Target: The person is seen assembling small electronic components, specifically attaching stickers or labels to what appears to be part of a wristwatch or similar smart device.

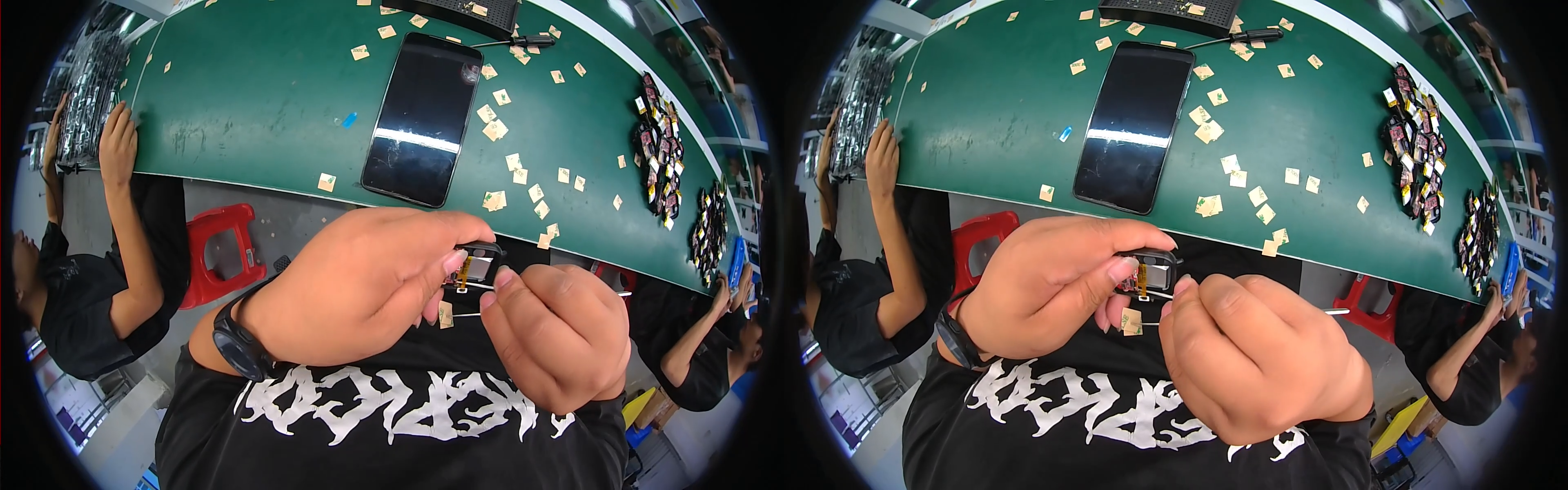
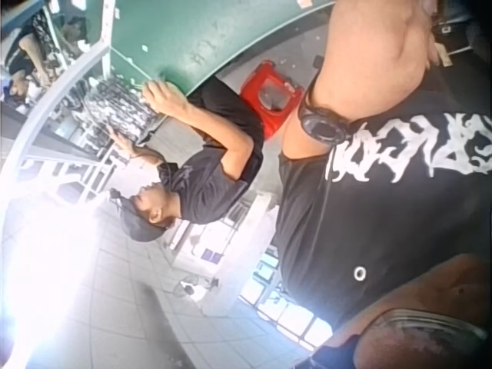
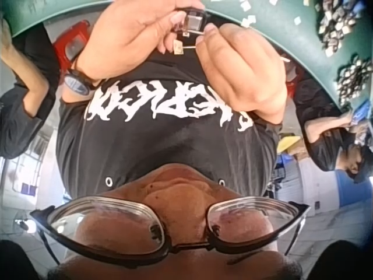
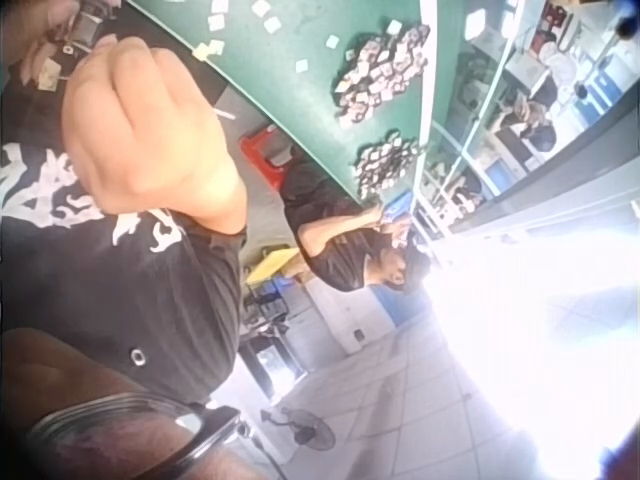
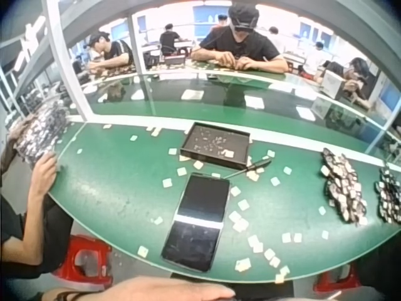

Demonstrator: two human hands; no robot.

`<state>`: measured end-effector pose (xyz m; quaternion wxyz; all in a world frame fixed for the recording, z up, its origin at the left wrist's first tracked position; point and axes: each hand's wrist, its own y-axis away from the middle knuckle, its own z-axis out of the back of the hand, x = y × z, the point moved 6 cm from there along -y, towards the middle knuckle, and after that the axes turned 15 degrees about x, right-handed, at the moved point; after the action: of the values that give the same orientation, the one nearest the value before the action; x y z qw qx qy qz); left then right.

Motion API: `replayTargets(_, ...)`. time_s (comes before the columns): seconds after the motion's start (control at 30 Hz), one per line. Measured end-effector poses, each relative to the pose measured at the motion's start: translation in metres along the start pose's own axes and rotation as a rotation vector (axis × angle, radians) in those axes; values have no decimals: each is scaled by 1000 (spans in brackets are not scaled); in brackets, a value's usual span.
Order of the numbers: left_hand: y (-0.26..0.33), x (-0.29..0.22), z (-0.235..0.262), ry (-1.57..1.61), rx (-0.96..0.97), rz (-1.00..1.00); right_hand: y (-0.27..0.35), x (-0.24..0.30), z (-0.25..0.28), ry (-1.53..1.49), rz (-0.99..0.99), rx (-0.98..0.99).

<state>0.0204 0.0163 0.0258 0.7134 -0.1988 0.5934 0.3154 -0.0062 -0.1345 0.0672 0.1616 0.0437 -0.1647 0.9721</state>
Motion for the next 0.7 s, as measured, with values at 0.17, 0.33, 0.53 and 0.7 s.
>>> replayTargets(0.17, 1, 5, -4, 20, 12, 10, 1, 2, -1, 22, 13, 34)
replayTargets(0.33, 1, 0, -3, 12, 25, 19, 4, 3, -1, -15, 6, 48)
replayTargets(0.53, -3, -1, 0, 39, 36, -21, 2, 0, 2, 63, -4, 4)
replayTargets(0.7, -2, 4, 1, 74, 42, 4, 5, 0, 5, 164, -50, -31)
